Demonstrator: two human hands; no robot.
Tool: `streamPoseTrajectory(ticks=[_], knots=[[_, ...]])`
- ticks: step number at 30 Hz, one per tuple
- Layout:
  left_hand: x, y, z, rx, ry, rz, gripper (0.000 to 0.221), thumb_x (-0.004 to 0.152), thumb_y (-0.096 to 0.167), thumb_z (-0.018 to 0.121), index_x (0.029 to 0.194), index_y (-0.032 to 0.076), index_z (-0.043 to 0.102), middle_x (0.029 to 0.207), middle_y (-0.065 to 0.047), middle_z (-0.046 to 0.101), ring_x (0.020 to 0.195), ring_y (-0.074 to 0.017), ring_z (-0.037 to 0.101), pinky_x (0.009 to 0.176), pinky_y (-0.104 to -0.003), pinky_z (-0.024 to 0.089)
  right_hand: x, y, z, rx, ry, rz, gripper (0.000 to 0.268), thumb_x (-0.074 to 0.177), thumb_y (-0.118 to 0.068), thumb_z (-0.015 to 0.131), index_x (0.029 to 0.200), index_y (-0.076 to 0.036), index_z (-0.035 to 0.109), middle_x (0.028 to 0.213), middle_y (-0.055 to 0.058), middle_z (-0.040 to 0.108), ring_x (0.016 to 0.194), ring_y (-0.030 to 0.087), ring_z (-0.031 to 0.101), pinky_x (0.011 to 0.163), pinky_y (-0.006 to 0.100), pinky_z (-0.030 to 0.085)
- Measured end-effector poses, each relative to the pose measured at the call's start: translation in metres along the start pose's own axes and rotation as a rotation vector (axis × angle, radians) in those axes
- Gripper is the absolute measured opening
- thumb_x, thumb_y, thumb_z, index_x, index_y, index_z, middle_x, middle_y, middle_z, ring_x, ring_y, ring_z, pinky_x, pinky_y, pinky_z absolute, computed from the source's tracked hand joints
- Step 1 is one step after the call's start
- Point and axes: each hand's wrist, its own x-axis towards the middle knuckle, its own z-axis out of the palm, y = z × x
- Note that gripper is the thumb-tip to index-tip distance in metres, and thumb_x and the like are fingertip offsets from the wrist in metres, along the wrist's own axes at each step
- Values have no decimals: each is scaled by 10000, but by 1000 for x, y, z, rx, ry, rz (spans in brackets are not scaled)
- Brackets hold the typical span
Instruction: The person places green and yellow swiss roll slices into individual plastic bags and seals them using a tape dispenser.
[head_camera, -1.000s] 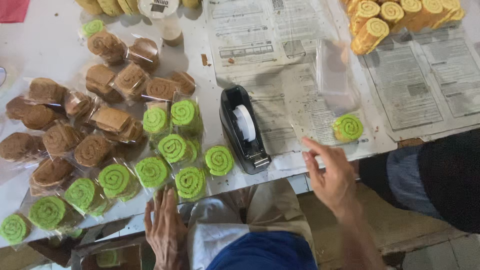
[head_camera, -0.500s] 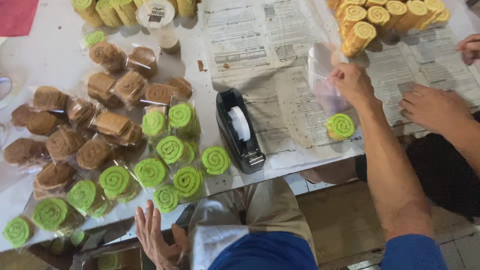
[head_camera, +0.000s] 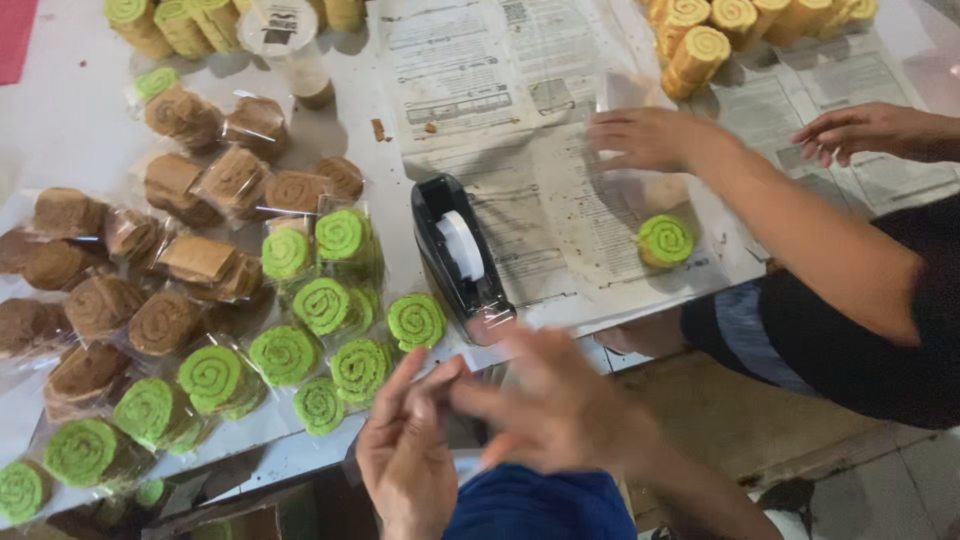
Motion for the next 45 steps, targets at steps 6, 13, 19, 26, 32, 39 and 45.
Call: streamPoseTrajectory(ticks=[6,13,19,26,32,39,45], knots=[[5,5,-6,-50,-116,-84,120,978,49,612,1067,-31,625,1133,-338,748,950,-444,766,816,-530,630,-69,147,-20,-448,-177,990,660,917,-307,706,1540,-275,488,1571,282,364,1300,520,432,980,704,456],[7,-10,-14,204,-179,-180,79,913,-37,672,983,-48,708,866,-162,678,744,-240,670,650,-337,585,-67,142,-18,-217,-48,1080,312,917,-57,713,1206,-167,672,1345,156,548,1146,437,533,808,544,523],[11,-14,-17,209,28,-212,84,851,-13,738,923,-31,698,855,-280,802,742,-369,801,614,-443,680,-76,72,-1,-35,533,463,376,946,-43,776,1286,-2,620,1414,279,609,1296,409,638,1012,450,632],[10,-3,0,183,-367,-268,611,990,419,626,1334,-87,626,1337,-235,678,1180,-293,665,973,-404,540,-33,5,16,112,73,-73,611,1025,-137,799,1519,-203,445,1537,175,536,1392,266,617,1070,372,537],[14,4,-8,157,-299,-436,656,896,59,697,1504,-33,468,1139,-207,738,987,-249,697,825,-350,580,-58,41,22,419,279,342,389,970,-351,684,1256,-109,579,1341,142,644,1088,227,675,775,277,414],[14,6,-22,-22,-253,-440,715,939,329,670,1499,-30,407,1374,-333,647,1166,-321,684,810,-374,610,-83,109,27,-240,485,344,174,946,182,698,1099,101,706,1062,253,748,1018,373,743,892,434,623],[12,13,-19,-41,-310,-459,623,1024,222,540,1585,46,333,1500,-304,549,1250,-335,639,913,-379,586,-97,126,19,-377,304,613,289,939,-74,827,1215,-106,749,1357,148,631,1231,340,611,1038,479,436]])
